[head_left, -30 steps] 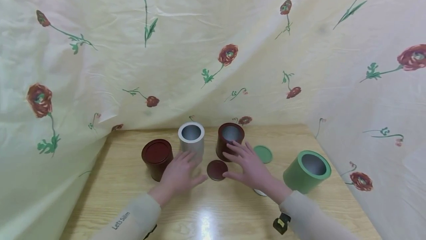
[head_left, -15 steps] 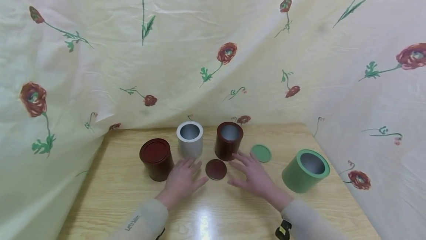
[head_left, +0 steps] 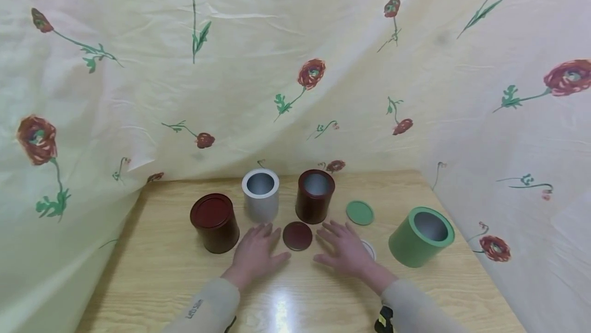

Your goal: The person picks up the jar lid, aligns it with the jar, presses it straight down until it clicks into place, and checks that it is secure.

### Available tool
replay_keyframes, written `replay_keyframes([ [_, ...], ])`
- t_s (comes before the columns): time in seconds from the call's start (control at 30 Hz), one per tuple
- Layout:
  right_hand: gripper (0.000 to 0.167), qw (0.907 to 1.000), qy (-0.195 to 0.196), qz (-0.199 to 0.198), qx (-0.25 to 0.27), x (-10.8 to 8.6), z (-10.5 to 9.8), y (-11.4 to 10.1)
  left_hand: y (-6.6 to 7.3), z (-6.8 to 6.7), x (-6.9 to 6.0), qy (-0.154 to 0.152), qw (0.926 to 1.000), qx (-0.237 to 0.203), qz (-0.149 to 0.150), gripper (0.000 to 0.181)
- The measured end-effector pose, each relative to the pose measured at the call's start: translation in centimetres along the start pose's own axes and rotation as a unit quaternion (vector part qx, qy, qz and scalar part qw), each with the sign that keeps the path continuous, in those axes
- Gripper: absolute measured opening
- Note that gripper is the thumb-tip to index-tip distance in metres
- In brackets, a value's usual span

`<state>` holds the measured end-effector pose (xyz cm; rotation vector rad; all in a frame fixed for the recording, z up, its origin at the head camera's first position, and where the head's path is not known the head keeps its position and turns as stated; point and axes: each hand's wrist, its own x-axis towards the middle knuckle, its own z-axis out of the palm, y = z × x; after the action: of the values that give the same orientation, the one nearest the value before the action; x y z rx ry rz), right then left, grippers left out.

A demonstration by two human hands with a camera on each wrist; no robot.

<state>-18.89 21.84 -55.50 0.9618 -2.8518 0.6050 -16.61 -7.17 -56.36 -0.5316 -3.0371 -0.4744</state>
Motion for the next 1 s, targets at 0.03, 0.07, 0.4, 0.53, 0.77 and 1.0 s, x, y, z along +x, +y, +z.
replay_keyframes([
  [0.03, 0.065, 1.0000, -0.002, 0.003, 0.003, 0.0, 0.2, 0.1, -0.1, 0.2, 0.1, -0.002, 1.0000, 0.001, -0.002, 0.075],
  [0.07, 0.065, 0.9999, -0.005, 0.007, 0.005, 0.0, 0.4, 0.2, -0.1, 0.3, 0.1, -0.003, 1.0000, 0.002, -0.002, 0.075],
  [0.4, 0.069, 0.9996, 0.004, 0.020, 0.022, 0.0, 1.5, 0.4, 0.2, 1.3, 0.4, 0.003, 0.9997, 0.021, -0.011, 0.079],
  [0.53, 0.070, 0.9996, 0.008, 0.020, 0.020, 0.1, 1.6, 0.1, 0.4, 1.5, 0.4, 0.008, 0.9996, 0.023, -0.017, 0.079],
  [0.77, 0.072, 0.9994, -0.005, 0.033, -0.002, 0.4, 2.5, 0.3, 0.5, 2.1, 0.5, 0.009, 0.9993, 0.026, -0.025, 0.080],
  [1.0, 0.071, 0.9988, -0.019, 0.045, -0.004, 0.7, 2.9, 0.2, 0.7, 2.3, 0.5, -0.001, 0.9990, 0.027, -0.035, 0.082],
])
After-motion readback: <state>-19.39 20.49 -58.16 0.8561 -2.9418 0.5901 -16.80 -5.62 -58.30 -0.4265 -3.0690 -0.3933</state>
